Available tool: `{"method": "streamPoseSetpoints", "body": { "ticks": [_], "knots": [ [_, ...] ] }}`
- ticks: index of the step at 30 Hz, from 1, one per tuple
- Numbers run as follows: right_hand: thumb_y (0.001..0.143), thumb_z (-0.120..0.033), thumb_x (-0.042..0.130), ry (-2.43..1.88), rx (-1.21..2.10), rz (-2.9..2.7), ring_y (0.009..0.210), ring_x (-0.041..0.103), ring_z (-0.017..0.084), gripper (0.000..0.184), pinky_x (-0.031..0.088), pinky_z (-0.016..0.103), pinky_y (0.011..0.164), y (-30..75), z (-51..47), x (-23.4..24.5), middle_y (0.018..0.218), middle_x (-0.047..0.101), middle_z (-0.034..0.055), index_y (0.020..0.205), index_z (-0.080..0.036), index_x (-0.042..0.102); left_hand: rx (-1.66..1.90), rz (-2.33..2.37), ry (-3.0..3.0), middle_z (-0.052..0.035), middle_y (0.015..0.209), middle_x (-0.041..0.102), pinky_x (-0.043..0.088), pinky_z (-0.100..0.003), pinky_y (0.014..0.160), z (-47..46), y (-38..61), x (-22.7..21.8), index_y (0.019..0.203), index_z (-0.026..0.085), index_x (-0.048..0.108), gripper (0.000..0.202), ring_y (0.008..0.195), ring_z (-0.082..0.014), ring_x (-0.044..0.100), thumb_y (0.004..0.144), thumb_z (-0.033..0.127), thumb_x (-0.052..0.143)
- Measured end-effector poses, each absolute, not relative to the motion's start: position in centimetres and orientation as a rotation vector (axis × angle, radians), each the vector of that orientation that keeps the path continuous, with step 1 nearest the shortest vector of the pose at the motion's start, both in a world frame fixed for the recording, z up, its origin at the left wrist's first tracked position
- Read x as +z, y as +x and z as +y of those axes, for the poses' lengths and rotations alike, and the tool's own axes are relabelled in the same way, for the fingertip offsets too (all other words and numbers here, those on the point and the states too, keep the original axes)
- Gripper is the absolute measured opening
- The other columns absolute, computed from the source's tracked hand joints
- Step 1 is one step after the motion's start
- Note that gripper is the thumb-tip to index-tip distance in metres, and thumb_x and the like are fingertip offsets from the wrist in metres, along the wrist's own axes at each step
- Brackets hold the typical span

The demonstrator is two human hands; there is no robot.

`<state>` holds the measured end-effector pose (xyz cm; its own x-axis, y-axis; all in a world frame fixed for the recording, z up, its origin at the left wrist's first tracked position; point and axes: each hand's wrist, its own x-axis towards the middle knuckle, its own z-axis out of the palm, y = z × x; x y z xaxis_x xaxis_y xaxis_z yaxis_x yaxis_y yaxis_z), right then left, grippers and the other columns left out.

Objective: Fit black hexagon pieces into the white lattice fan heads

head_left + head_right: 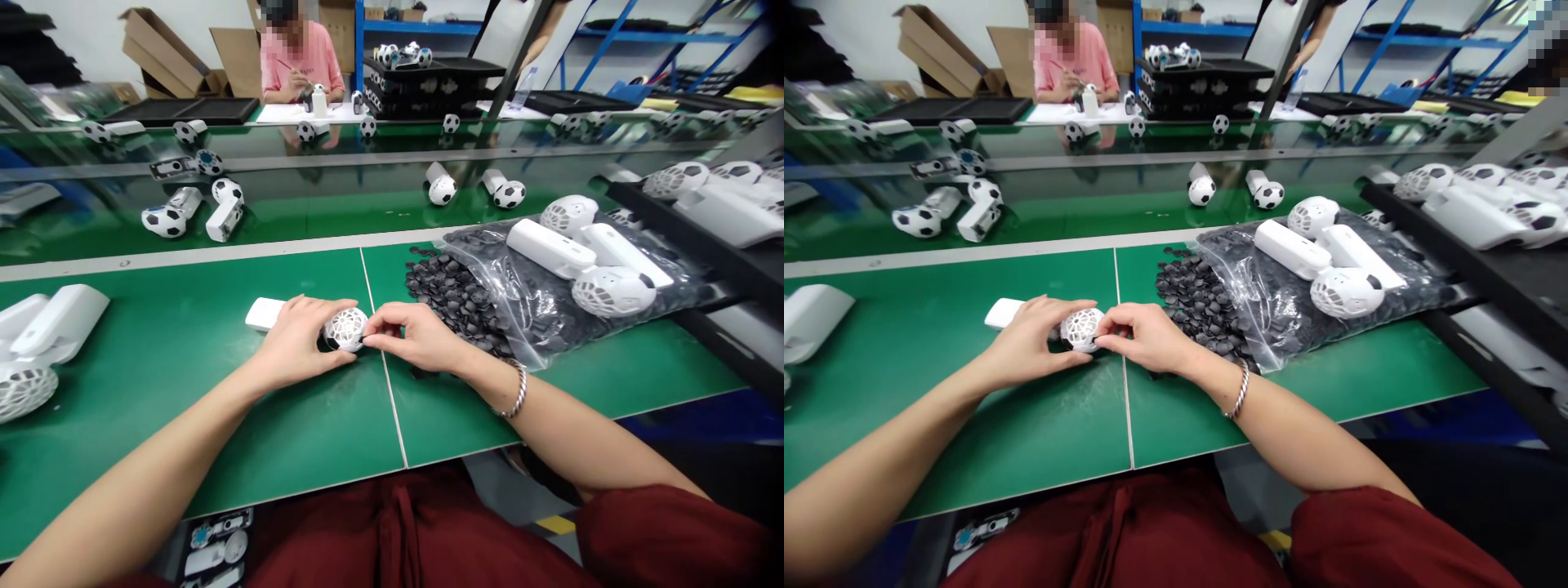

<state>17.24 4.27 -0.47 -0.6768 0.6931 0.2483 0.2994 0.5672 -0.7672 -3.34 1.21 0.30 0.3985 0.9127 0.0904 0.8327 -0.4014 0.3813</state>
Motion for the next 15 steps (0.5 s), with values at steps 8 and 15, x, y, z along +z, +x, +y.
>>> {"method": "streamPoseSetpoints", "body": {
  "ticks": [8,15],
  "knots": [
    [0.075,-0.019,0.062,-0.774,1.018,-2.189,0.066,0.053,0.009,0.007,0.042,0.020,0.064,16.7,4.4,-1.1,0.071,0.061,-0.0001,0.070,-0.015,0.061,0.549,1.610,2.329,-0.0033,0.106,0.063,0.032,-0.042,0.093,1.0,-2.7,0.0,0.116,0.024,0.054,0.058,0.098,-0.0253,0.052,0.068,0.056,0.061],
    [0.073,-0.023,0.065,-0.927,1.106,-2.092,0.060,0.048,0.008,0.013,0.039,0.020,0.059,16.1,4.6,-1.7,0.065,0.057,-0.0025,0.068,-0.015,0.056,0.604,1.613,2.317,-0.0038,0.101,0.065,0.038,-0.038,0.083,1.1,-2.2,-0.1,0.114,0.022,0.057,0.052,0.092,-0.0239,0.053,0.069,0.048,0.064]
  ]
}}
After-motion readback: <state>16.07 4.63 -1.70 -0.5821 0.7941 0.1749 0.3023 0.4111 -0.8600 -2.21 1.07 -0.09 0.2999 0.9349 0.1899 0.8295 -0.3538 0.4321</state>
